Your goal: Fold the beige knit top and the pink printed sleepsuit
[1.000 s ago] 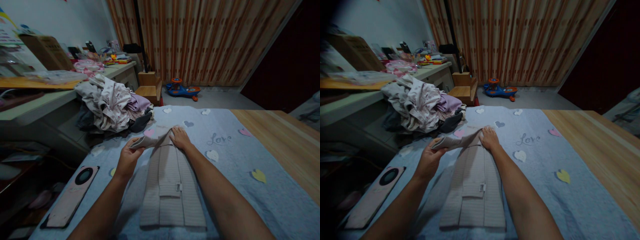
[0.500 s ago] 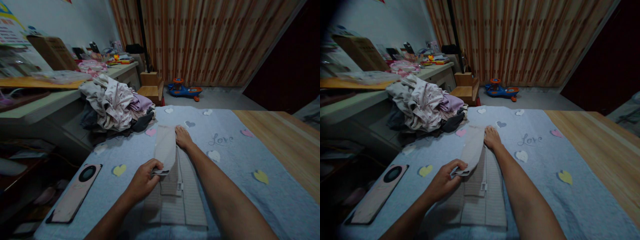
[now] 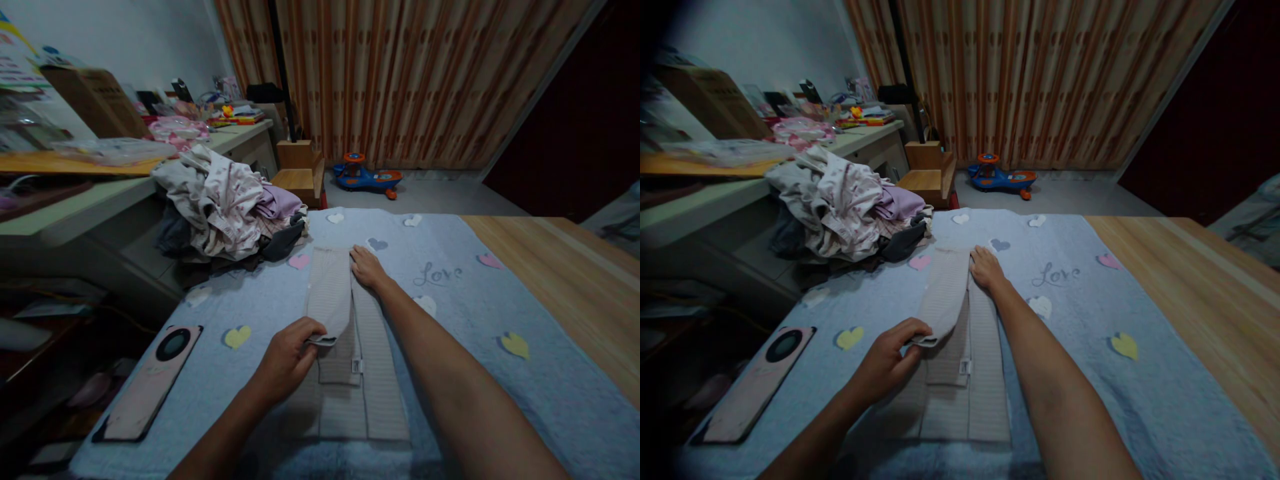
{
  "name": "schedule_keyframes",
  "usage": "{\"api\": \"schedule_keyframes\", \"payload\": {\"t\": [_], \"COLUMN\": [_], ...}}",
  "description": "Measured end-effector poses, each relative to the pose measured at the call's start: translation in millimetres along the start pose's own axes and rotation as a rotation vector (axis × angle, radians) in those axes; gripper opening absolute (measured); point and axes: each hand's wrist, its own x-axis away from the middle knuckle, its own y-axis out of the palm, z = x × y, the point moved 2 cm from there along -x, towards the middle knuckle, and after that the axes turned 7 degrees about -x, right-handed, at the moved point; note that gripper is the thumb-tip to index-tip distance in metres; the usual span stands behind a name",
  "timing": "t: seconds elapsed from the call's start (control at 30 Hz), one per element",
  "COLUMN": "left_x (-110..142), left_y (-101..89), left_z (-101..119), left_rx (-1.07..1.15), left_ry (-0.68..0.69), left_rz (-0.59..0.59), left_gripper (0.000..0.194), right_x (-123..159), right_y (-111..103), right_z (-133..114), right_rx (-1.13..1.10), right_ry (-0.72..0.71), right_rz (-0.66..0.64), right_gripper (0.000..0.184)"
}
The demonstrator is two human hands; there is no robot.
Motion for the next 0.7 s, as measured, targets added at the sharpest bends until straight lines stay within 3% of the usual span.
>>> {"api": "schedule_keyframes", "payload": {"t": [0.37,0.7], "left_x": [3,7], "left_y": [9.4,38.9], "left_z": [9,11], "left_rx": [-0.083,-0.271], "left_ry": [0.156,0.277], "left_rz": [-0.016,-0.199], "left_gripper": [0.032,0.028], "right_x": [-1,-4], "right_y": [3,2], "right_z": [5,7], "right_rx": [0.018,0.002], "right_ry": [0.030,0.053], "right_rz": [-0.003,0.002], "right_gripper": [0.054,0.051]}}
